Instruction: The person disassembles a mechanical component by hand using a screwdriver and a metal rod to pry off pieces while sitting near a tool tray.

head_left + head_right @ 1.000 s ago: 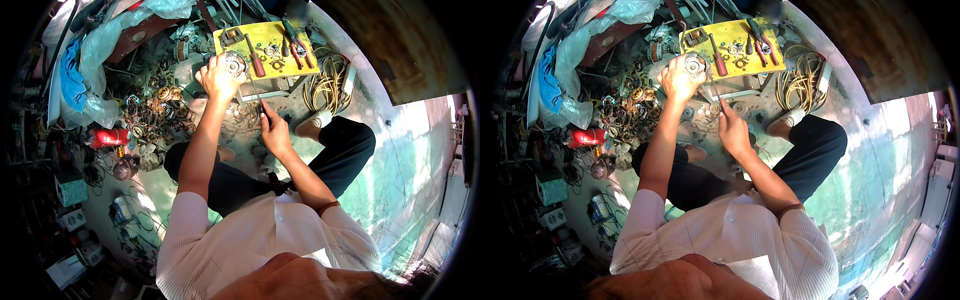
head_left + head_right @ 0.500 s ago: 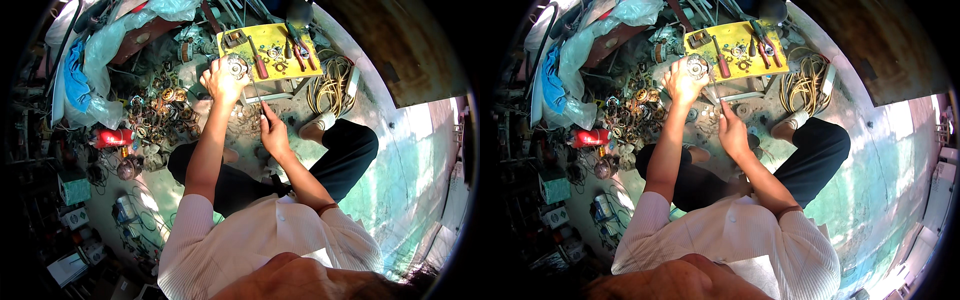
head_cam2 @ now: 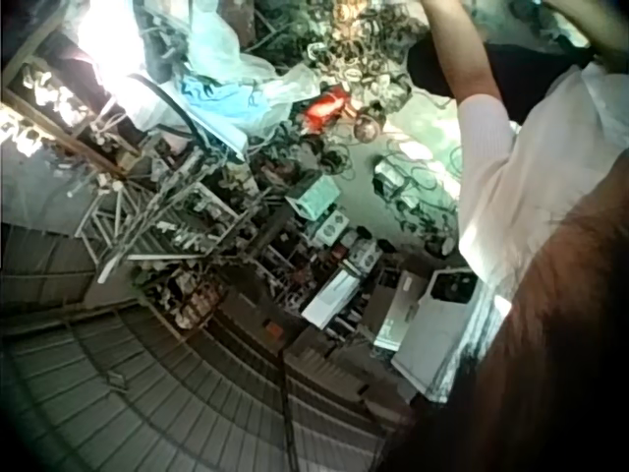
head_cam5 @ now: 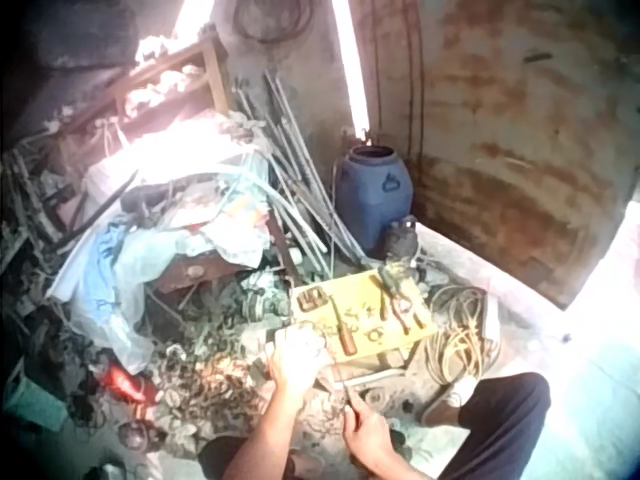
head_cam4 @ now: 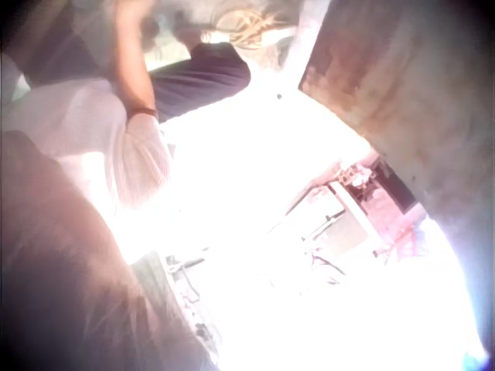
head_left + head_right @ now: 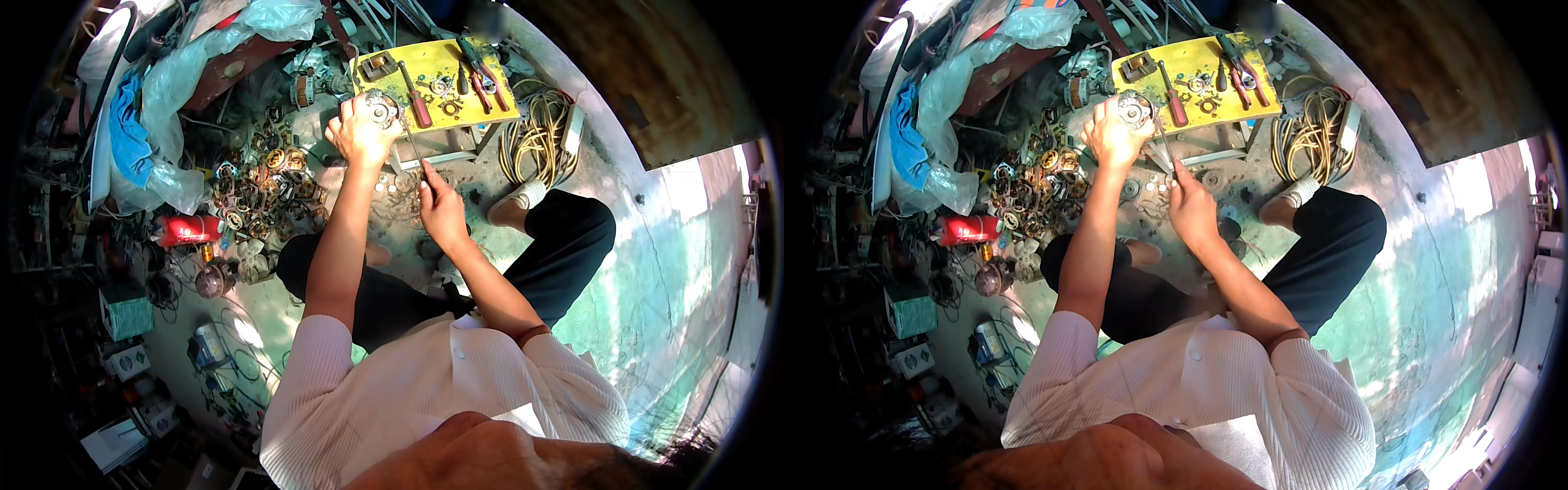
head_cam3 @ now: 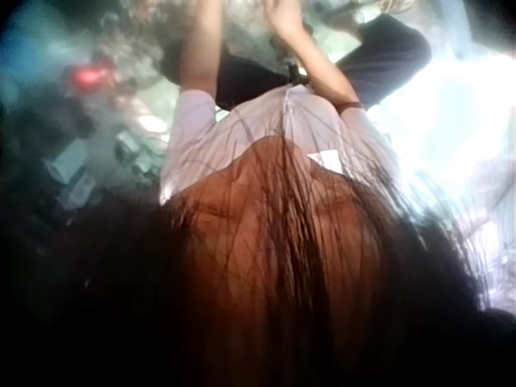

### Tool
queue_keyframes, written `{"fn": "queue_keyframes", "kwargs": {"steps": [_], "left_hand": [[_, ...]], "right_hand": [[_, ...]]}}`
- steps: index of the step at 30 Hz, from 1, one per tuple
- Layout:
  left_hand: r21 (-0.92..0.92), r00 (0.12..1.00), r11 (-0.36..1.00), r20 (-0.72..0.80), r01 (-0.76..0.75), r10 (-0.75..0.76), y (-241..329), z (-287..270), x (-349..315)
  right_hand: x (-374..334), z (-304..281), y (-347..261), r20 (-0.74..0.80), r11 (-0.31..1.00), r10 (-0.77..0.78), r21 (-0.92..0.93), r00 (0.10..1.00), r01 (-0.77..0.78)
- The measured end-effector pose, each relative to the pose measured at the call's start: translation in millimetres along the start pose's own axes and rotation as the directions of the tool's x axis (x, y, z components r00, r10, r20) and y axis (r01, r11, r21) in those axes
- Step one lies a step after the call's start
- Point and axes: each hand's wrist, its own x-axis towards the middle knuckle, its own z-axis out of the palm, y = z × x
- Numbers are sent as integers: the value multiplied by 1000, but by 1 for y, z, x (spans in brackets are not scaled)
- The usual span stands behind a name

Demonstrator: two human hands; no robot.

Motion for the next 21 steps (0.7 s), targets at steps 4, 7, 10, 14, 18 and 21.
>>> {"fn": "queue_keyframes", "kwargs": {"steps": [4, 7, 10, 14, 18, 21], "left_hand": [[-22, 1000, 1000, -13, 6, -6, 4, -2, -2], [-21, 1000, 1000, 8, -5, 5, 7, -1, 0], [-2, 1000, 1000, 11, 11, -11, 3, -1, -2], [-4, 999, 999, 21, 38, -38, 7, -4, -1], [-4, 1000, 1000, 14, 20, -20, 8, -5, 3], [1, 1000, 1000, 4, 28, -28, 6, -5, 0]], "right_hand": [[-2, -4, 2, -53, 940, -148, -317, 988, 124], [9, 7, 28, -14, 950, -56, 306, 998, 58], [2, -12, -25, 184, 750, 253, 582, 950, -313], [2, -4, -9, -110, 976, -146, -181, 983, 125], [6, 5, 20, -172, 903, -364, -305, 916, 302], [12, -9, 13, 338, 582, 218, 708, 915, -400]]}}
